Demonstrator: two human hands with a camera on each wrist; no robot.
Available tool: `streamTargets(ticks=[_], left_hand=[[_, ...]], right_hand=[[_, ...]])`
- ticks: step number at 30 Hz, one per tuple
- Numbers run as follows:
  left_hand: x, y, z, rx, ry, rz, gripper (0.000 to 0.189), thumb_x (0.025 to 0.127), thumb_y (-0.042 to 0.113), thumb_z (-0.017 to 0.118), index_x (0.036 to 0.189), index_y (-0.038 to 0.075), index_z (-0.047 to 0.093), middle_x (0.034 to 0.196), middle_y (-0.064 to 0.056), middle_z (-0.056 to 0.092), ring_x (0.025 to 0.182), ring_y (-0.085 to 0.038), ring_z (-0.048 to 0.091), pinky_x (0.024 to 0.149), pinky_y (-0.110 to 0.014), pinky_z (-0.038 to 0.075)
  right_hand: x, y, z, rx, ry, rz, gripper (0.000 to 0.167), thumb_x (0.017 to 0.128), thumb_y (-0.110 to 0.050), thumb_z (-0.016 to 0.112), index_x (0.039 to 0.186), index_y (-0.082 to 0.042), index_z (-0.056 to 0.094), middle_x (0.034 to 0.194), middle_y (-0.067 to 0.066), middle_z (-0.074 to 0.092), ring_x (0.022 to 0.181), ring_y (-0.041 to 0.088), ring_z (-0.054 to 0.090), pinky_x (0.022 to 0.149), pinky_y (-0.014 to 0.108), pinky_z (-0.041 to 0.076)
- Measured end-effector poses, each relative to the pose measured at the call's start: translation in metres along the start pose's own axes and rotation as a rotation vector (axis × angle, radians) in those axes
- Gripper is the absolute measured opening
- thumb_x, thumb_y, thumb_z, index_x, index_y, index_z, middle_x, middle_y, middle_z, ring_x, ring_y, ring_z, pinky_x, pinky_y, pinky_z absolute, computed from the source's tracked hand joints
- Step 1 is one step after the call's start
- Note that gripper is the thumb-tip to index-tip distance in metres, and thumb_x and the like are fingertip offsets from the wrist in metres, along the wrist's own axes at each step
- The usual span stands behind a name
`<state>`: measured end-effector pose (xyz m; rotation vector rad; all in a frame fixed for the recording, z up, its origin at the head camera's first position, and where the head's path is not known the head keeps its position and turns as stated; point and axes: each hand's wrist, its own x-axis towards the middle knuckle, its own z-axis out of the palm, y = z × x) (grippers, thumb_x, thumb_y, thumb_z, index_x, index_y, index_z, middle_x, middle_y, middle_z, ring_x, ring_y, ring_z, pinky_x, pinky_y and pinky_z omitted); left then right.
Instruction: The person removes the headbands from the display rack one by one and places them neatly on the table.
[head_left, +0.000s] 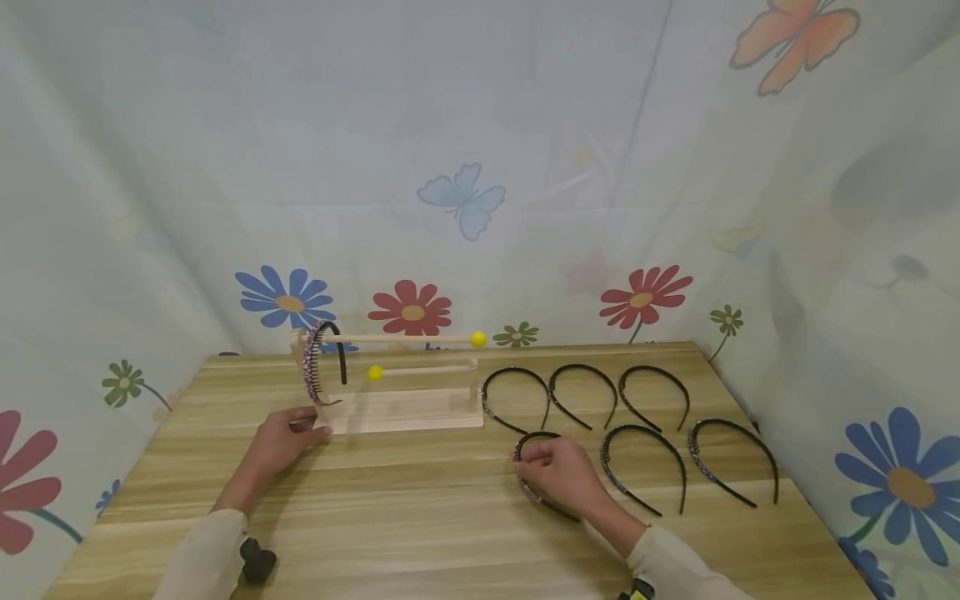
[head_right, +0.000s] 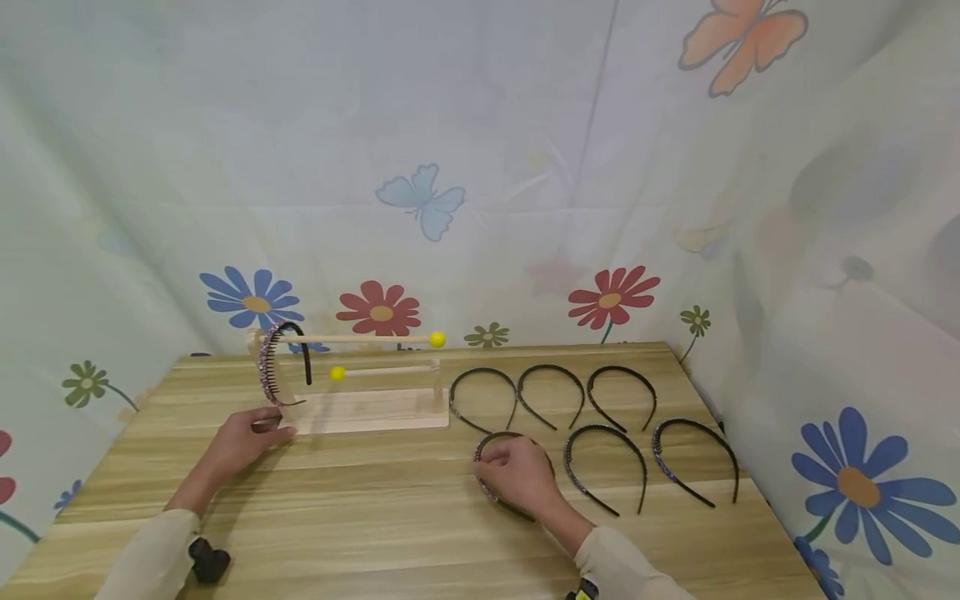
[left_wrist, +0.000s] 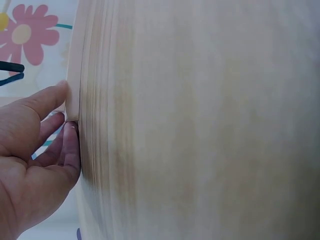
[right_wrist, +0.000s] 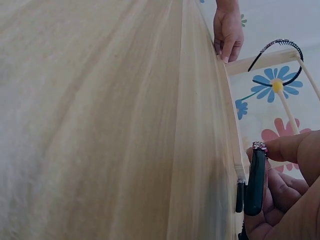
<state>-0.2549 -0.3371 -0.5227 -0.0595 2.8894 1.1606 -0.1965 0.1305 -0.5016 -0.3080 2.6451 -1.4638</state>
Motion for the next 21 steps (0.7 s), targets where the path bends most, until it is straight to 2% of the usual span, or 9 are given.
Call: streamTargets(ticks=[11,21], left_hand=[[-0.001,0.001,-0.001,0.009,0.000,0.012,0.062,0.097,0.034,0.072,0.139,-0.008,0.057,0.134,-0.033,0.060,0.119,-0.046,0.062,0.094,-0.054,0.055],[-0.001,0.003,-0.001,0.007,-0.009,0.000,0.064,0.097,0.035,0.072,0.140,-0.009,0.055,0.135,-0.033,0.059,0.121,-0.046,0.061,0.095,-0.055,0.054]], right_hand=[[0.004,0.007,0.004,-0.031,-0.009,-0.001,0.013,0.090,-0.024,0.079,0.088,-0.012,0.079,0.076,-0.004,0.075,0.068,0.010,0.069,0.064,0.031,0.056],[0.005,0.010,0.006,0.045,-0.041,0.026,0.011,0.093,-0.017,0.076,0.092,-0.006,0.078,0.074,-0.001,0.076,0.062,0.015,0.071,0.059,0.027,0.058]])
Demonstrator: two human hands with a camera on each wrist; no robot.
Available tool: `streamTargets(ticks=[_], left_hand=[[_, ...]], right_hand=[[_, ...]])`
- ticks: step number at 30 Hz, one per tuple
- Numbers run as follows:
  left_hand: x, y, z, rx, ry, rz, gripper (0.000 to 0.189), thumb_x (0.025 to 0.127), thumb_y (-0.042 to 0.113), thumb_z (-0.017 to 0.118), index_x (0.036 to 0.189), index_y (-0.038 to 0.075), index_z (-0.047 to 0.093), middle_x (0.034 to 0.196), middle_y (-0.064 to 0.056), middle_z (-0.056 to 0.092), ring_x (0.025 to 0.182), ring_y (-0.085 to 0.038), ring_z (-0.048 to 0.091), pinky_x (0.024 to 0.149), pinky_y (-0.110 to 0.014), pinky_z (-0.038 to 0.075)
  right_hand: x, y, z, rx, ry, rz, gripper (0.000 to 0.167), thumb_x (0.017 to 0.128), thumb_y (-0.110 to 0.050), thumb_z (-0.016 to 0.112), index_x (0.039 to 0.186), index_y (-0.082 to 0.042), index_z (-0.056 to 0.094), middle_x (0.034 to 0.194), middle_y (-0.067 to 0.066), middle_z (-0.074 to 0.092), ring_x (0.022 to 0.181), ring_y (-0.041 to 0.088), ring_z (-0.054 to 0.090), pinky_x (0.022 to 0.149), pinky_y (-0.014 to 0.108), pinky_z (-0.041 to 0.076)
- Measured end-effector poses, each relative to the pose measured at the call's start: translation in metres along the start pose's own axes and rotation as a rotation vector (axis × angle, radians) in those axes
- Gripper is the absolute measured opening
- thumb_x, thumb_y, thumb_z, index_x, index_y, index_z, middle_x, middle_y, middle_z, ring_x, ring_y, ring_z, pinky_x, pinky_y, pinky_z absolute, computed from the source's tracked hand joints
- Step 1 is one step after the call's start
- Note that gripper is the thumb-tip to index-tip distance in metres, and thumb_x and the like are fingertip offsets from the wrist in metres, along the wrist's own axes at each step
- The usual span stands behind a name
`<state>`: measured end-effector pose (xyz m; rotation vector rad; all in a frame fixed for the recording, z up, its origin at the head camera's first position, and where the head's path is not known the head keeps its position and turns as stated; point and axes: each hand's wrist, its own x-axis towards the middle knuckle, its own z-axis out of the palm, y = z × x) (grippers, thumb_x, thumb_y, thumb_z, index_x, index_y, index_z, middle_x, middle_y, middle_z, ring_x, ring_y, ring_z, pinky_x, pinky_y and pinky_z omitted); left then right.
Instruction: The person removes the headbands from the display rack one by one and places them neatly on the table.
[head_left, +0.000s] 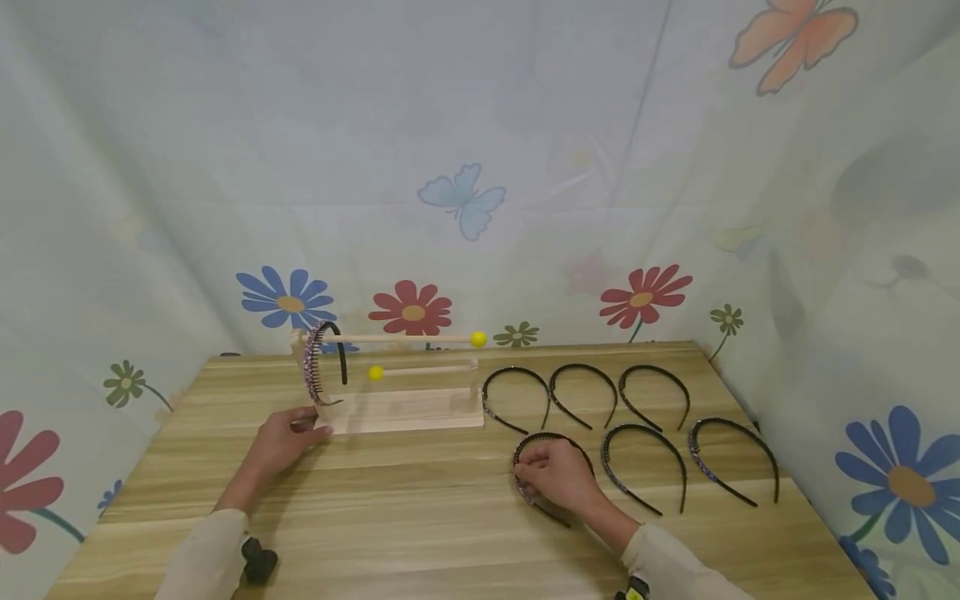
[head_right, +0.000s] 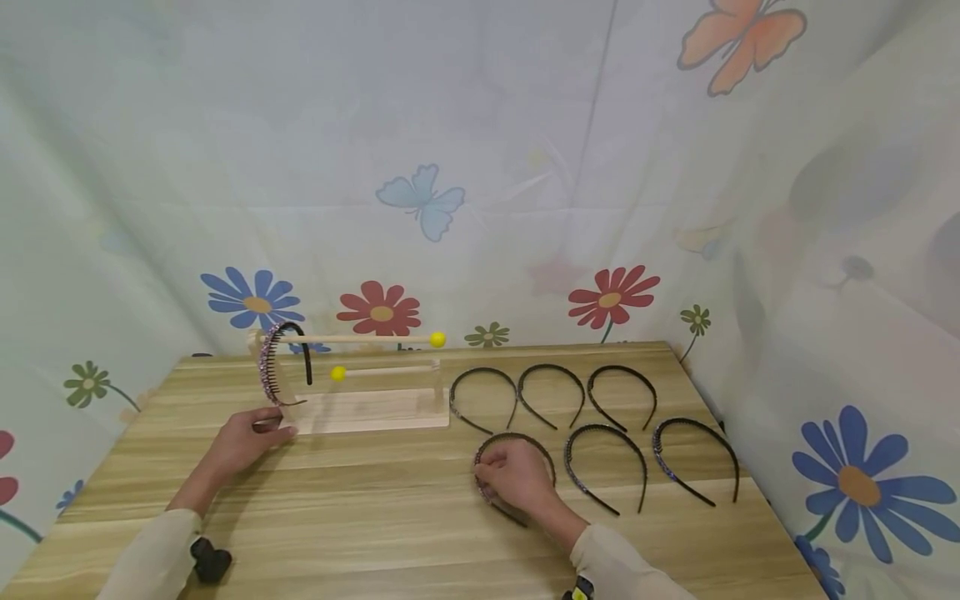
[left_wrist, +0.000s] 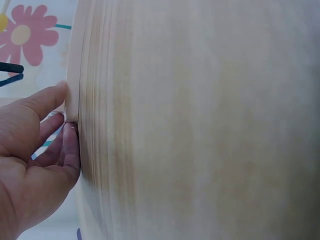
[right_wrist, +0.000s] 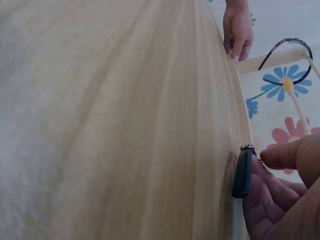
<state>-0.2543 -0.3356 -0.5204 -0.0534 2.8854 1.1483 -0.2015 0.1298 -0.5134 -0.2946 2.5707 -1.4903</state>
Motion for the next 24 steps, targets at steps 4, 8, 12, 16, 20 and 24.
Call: streamTargets(ticks=[4,8,12,16,20,24], left_hand=[[0.000,0.000,0.000,0.002,0.000,0.002,0.064,0.097,0.035,0.072,0.140,-0.009,0.055,0.135,-0.033,0.059,0.121,-0.046,0.061,0.095,-0.055,0.054],[0.000,-0.001,0.000,0.002,0.000,-0.002,0.064,0.097,0.035,0.072,0.140,-0.009,0.056,0.135,-0.033,0.059,0.121,-0.046,0.061,0.096,-0.055,0.054],[0.000,-0.001,0.000,-0.001,-0.002,-0.002,0.064,0.097,0.035,0.072,0.140,-0.009,0.055,0.135,-0.033,0.059,0.122,-0.046,0.060,0.095,-0.055,0.054],[0.000,-0.001,0.000,0.000,0.000,0.000,0.063,0.097,0.035,0.072,0.140,-0.008,0.055,0.136,-0.033,0.059,0.122,-0.046,0.060,0.095,-0.055,0.054],[0.001,-0.001,0.000,0.006,-0.001,-0.005,0.063,0.097,0.035,0.072,0.140,-0.008,0.056,0.135,-0.032,0.059,0.121,-0.046,0.061,0.095,-0.055,0.054],[0.001,-0.001,0.000,0.007,0.001,-0.003,0.062,0.097,0.034,0.072,0.140,-0.008,0.056,0.134,-0.032,0.060,0.121,-0.046,0.061,0.095,-0.055,0.054]], right_hand=[[-0.001,0.000,0.000,0.008,-0.004,0.010,0.012,0.093,-0.016,0.075,0.095,-0.005,0.078,0.077,0.001,0.076,0.063,0.015,0.072,0.060,0.027,0.058],[-0.002,-0.003,-0.003,0.004,0.003,0.018,0.014,0.093,-0.018,0.076,0.098,-0.005,0.078,0.083,0.002,0.077,0.069,0.014,0.072,0.063,0.029,0.058],[0.000,-0.006,-0.008,-0.039,0.037,-0.011,0.016,0.092,-0.021,0.076,0.100,-0.008,0.078,0.089,0.001,0.075,0.073,0.011,0.067,0.062,0.028,0.054],[0.005,-0.014,-0.015,-0.046,0.063,-0.071,0.017,0.094,-0.022,0.075,0.103,-0.008,0.078,0.087,-0.001,0.073,0.073,0.012,0.063,0.060,0.027,0.052],[0.009,-0.029,-0.020,-0.035,0.084,-0.146,0.018,0.095,-0.024,0.076,0.107,-0.011,0.078,0.089,-0.004,0.074,0.078,0.011,0.067,0.064,0.026,0.055],[0.014,-0.046,-0.020,-0.015,0.098,-0.226,0.018,0.094,-0.025,0.077,0.109,-0.016,0.078,0.095,-0.005,0.076,0.084,0.010,0.069,0.070,0.027,0.057]])
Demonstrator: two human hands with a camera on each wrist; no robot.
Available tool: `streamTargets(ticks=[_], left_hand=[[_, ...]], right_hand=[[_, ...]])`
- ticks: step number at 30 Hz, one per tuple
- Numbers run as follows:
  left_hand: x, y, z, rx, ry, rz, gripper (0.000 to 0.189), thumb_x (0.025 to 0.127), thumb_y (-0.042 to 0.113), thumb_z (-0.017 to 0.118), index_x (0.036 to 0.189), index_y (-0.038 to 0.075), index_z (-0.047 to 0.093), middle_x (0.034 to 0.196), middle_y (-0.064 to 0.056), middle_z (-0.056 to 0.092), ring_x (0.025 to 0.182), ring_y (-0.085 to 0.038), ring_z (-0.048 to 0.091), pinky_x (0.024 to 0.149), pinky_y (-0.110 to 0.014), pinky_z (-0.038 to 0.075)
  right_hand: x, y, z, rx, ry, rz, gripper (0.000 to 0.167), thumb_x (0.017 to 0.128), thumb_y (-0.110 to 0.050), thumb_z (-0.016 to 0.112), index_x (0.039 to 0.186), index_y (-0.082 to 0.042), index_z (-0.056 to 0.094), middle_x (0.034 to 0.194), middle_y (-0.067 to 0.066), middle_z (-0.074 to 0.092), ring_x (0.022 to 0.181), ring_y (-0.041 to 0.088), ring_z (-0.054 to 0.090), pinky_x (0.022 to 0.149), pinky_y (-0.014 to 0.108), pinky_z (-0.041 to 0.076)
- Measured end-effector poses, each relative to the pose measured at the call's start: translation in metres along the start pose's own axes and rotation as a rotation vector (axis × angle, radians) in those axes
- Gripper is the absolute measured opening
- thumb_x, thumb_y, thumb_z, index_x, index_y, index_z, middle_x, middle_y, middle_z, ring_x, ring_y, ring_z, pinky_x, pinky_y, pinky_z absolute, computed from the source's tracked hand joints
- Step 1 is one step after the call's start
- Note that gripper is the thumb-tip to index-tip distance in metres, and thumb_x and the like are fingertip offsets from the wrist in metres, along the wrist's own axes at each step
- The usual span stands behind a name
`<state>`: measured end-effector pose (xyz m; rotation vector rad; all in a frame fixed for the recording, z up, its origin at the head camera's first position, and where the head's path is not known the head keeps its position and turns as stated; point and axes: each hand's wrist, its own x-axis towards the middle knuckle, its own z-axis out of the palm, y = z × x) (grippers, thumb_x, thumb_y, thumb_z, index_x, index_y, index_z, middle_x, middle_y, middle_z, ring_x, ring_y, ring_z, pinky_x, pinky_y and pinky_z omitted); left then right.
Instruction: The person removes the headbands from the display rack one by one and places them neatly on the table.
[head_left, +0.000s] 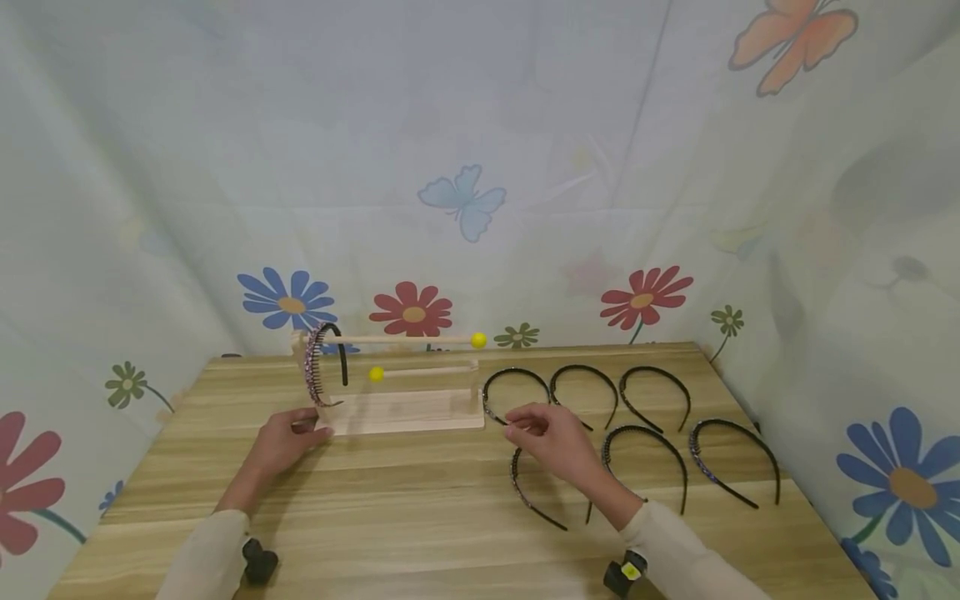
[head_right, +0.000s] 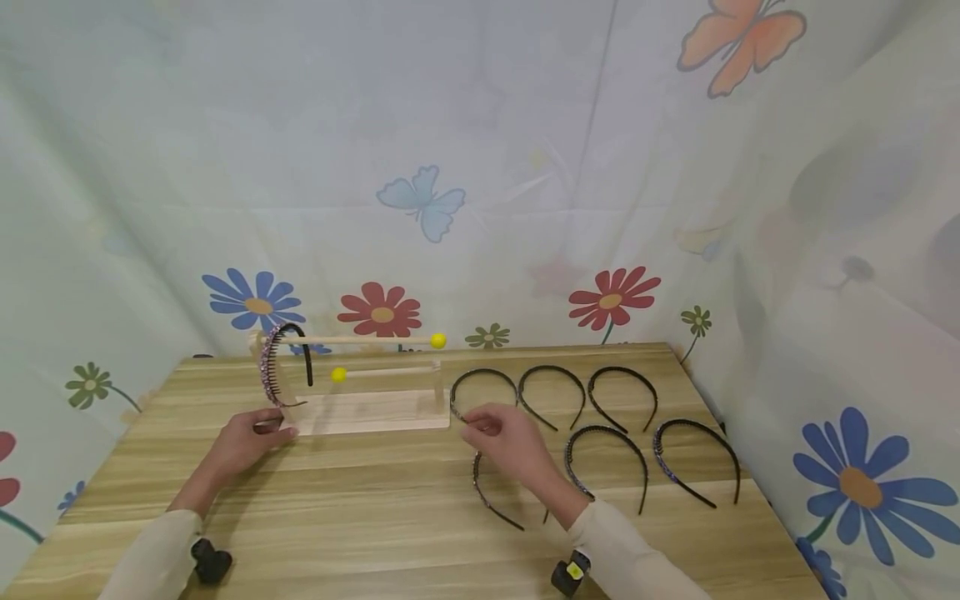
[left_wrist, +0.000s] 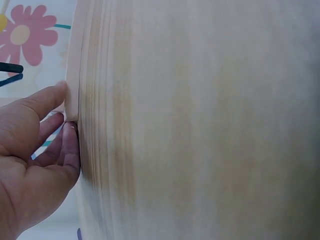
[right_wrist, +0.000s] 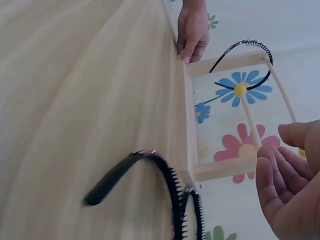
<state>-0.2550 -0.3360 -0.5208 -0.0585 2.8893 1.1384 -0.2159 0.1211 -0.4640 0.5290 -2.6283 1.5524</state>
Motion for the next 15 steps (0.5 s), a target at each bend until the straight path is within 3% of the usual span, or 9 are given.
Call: streamTargets(ticks=[6,15], left_hand=[[0.000,-0.001,-0.001,0.004,0.000,-0.001,0.063,0.097,0.035,0.073,0.140,-0.008,0.056,0.133,-0.032,0.061,0.120,-0.046,0.062,0.095,-0.055,0.054],[0.002,-0.003,0.001,-0.009,0.000,0.000,0.062,0.096,0.035,0.073,0.140,-0.006,0.057,0.135,-0.031,0.060,0.121,-0.045,0.061,0.097,-0.055,0.053]], right_hand=[[0.017,-0.022,0.010,0.037,0.008,-0.113,0.025,0.094,-0.031,0.077,0.114,-0.017,0.077,0.102,-0.005,0.077,0.088,0.011,0.070,0.076,0.028,0.058],[0.044,-0.048,0.039,0.082,0.005,-0.157,0.035,0.094,-0.042,0.074,0.123,-0.022,0.074,0.109,-0.006,0.076,0.091,0.010,0.070,0.074,0.029,0.059]])
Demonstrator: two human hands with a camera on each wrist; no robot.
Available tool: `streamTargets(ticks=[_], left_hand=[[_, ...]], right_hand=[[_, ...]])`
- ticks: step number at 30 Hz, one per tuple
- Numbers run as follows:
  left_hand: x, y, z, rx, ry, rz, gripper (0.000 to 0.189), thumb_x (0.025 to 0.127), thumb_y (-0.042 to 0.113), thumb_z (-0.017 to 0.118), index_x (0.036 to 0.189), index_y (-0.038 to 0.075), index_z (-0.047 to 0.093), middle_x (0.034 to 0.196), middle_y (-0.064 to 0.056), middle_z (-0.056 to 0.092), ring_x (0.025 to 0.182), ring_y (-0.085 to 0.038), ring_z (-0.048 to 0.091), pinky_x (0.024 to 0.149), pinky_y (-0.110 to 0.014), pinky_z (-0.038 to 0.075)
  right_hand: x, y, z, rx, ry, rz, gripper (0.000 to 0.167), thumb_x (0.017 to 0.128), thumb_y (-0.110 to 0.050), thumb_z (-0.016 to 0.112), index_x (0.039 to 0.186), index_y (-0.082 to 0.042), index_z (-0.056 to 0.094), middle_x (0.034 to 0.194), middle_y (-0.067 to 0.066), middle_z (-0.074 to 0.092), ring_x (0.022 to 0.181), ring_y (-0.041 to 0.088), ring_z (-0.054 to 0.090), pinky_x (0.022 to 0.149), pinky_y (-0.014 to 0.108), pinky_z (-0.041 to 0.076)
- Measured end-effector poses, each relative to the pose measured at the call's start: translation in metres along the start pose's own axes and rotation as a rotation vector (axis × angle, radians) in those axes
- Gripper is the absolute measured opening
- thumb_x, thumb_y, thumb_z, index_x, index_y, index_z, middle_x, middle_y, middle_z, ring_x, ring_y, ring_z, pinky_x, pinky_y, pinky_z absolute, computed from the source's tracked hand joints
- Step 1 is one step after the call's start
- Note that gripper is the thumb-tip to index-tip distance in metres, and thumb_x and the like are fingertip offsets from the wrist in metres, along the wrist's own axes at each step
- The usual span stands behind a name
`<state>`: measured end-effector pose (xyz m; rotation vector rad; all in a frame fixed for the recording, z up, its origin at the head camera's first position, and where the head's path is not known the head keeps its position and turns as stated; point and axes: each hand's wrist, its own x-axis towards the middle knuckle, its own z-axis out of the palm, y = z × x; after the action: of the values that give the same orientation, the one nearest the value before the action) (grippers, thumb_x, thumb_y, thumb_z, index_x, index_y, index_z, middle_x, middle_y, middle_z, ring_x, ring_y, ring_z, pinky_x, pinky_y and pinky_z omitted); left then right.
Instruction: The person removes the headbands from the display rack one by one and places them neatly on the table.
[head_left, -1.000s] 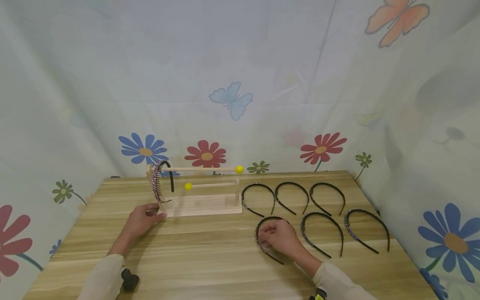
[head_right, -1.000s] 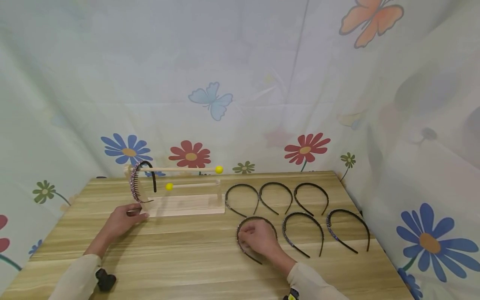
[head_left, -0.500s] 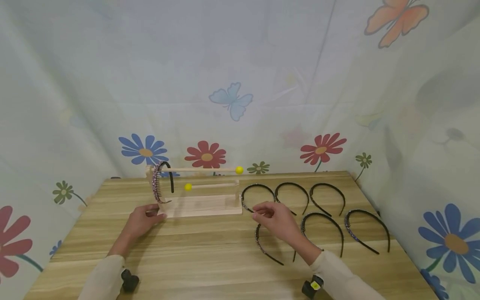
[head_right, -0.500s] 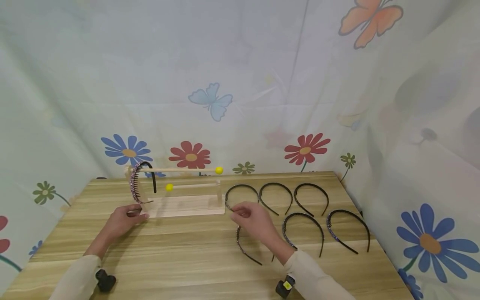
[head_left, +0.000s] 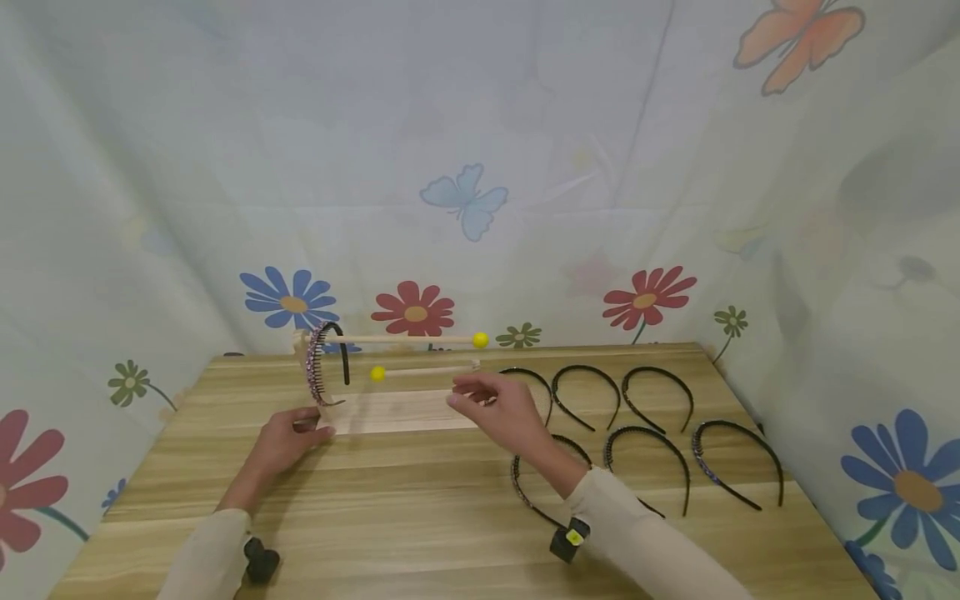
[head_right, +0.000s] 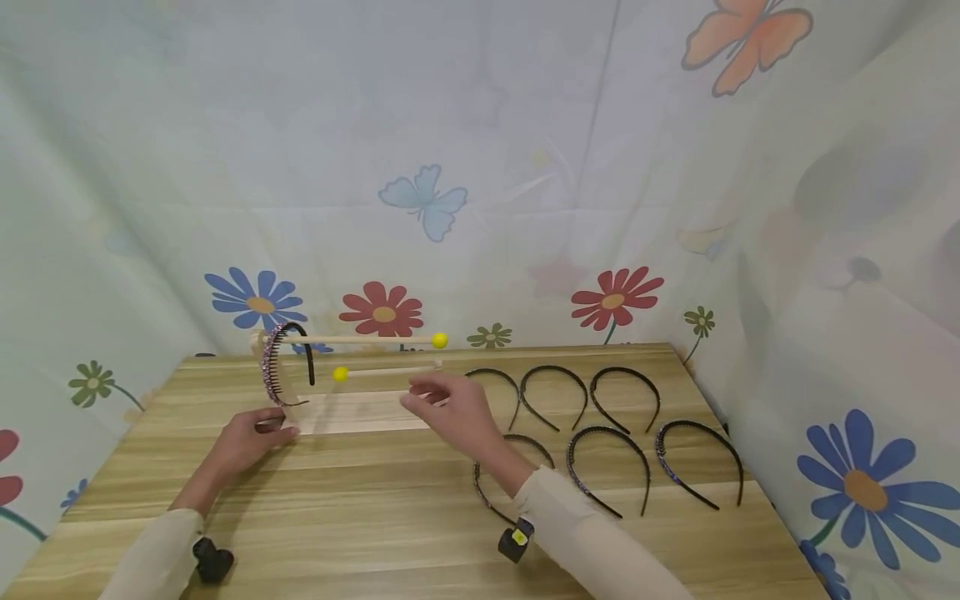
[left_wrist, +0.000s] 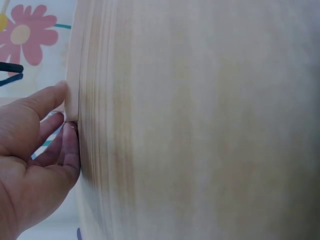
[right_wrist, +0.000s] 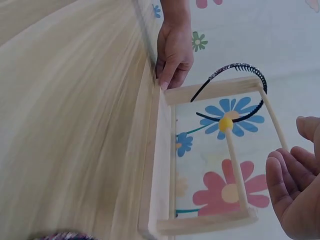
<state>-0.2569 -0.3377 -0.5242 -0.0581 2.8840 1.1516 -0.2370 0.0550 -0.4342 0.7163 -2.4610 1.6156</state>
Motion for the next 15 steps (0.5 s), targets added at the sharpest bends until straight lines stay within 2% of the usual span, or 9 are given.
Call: streamTargets(ticks=[7,15], left_hand=[[-0.001,0.000,-0.001,0.001,0.002,0.003,0.061,0.097,0.034,0.073,0.140,-0.006,0.057,0.135,-0.031,0.060,0.121,-0.045,0.061,0.096,-0.055,0.053],[-0.002,0.003,-0.002,-0.006,-0.002,-0.005,0.063,0.097,0.035,0.072,0.140,-0.007,0.056,0.136,-0.032,0.059,0.121,-0.046,0.061,0.096,-0.055,0.054]], right_hand=[[0.025,-0.015,0.024,0.011,-0.017,-0.059,0.036,0.095,-0.040,0.074,0.125,-0.021,0.073,0.113,-0.005,0.075,0.094,0.010,0.070,0.073,0.028,0.059],[0.045,-0.031,0.053,0.080,-0.074,-0.049,0.037,0.094,-0.038,0.075,0.124,-0.017,0.074,0.115,-0.003,0.075,0.095,0.008,0.069,0.077,0.024,0.058]])
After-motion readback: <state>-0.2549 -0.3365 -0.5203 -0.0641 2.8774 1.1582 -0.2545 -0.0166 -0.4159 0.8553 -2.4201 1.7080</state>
